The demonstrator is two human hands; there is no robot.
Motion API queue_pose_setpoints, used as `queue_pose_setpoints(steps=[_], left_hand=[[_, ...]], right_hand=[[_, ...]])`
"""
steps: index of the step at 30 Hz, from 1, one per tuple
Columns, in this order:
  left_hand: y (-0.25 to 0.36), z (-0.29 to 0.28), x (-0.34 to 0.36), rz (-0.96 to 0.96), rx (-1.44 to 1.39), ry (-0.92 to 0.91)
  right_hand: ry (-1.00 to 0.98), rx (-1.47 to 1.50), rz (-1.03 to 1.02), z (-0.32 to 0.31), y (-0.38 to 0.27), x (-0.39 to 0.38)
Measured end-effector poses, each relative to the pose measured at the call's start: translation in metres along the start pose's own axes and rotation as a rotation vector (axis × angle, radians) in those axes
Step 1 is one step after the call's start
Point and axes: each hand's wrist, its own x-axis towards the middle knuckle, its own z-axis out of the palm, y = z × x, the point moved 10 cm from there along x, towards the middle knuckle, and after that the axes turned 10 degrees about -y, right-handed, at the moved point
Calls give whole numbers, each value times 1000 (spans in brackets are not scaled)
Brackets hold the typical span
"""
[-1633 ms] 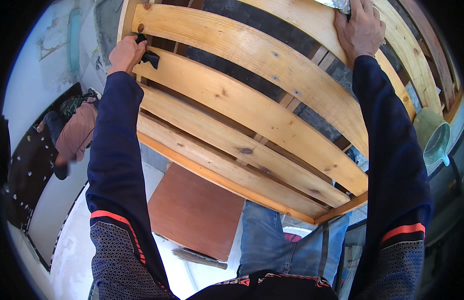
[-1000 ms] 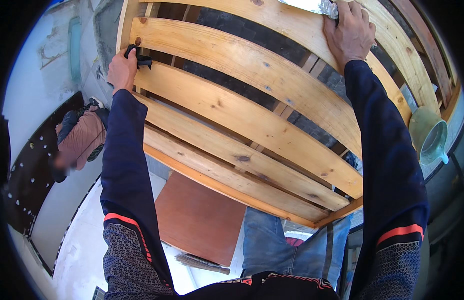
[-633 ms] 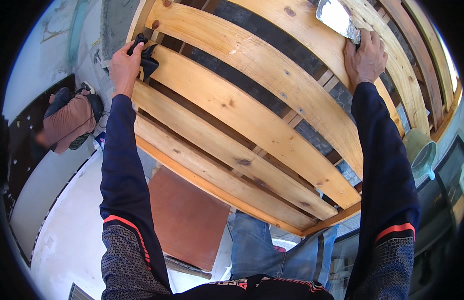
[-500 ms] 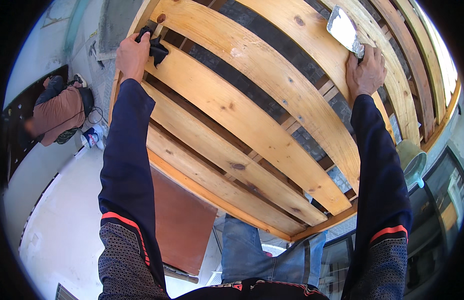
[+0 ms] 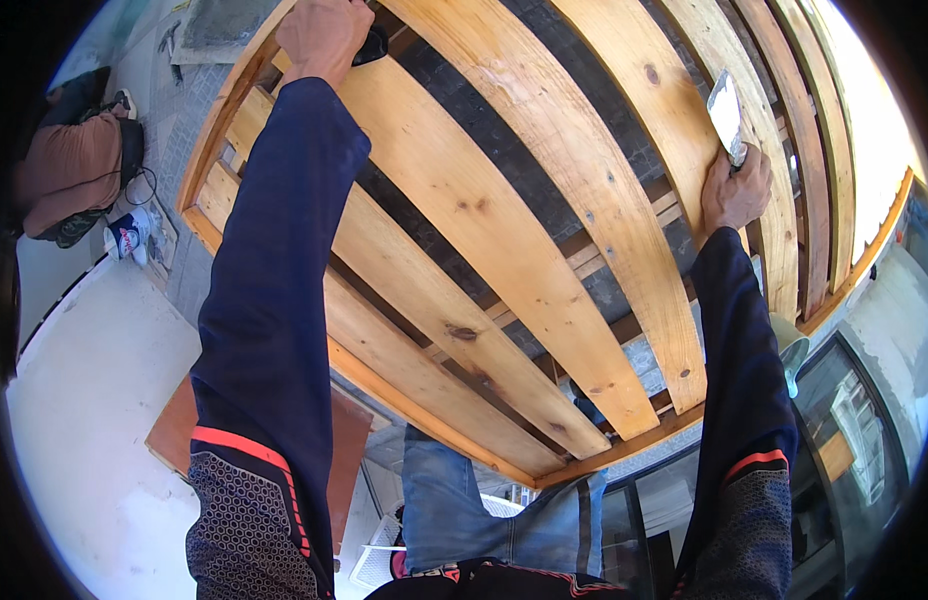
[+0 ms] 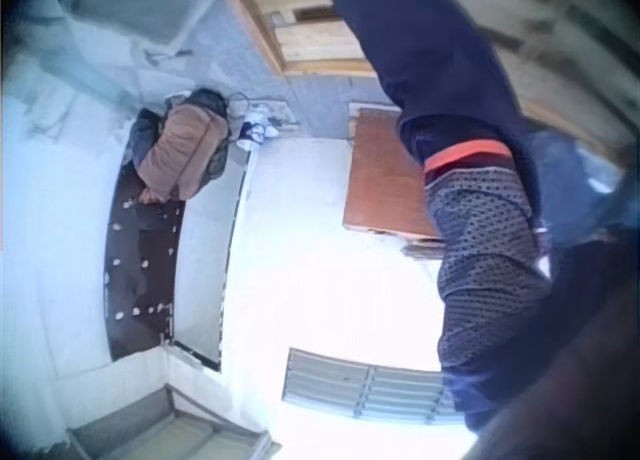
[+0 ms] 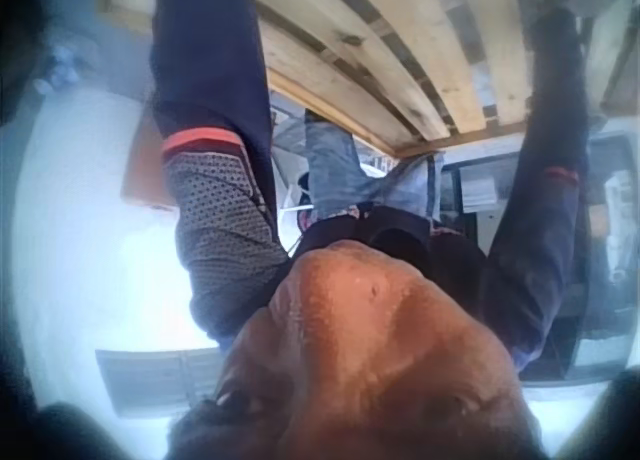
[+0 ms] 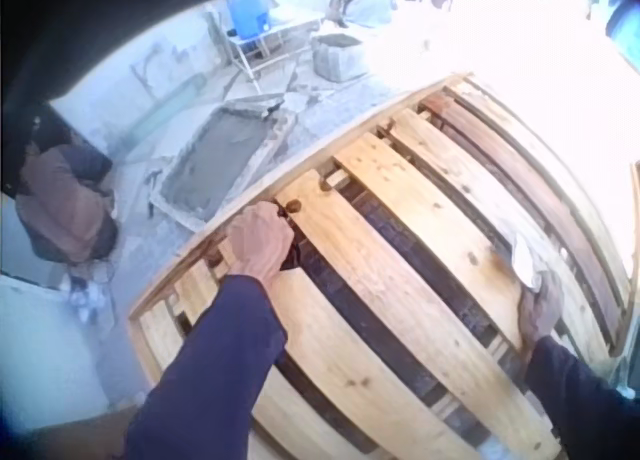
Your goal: The person applies a liquid finish to a wooden pallet using a cloth and a putty knife. They repeatedly dip the cloth into a small pan, wipe the wood slats, and scrape the surface with the putty knife. The person moves around the pallet to cover different sections.
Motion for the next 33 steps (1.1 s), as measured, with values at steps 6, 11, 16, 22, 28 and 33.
queue_pose_setpoints(steps=[6, 11, 16, 22, 28, 33], left_hand=[[4, 12, -41, 381, -92, -279], [-28, -15, -21, 68, -173, -51], [0, -7, -12, 152, -9, -20], [-7, 13, -5, 158, 28, -233], [3, 38, -42, 14, -213, -170], [88, 27, -148, 324, -401, -431]], right_hand=[[-30, 25, 14, 1, -3, 2], [-29, 35, -1, 1, 0, 0], [-70, 35, 33, 4, 1, 1], [-40, 44, 34, -2, -3, 1], [-30, 28, 20, 1, 0, 0], [-46, 35, 64, 2, 0, 2]])
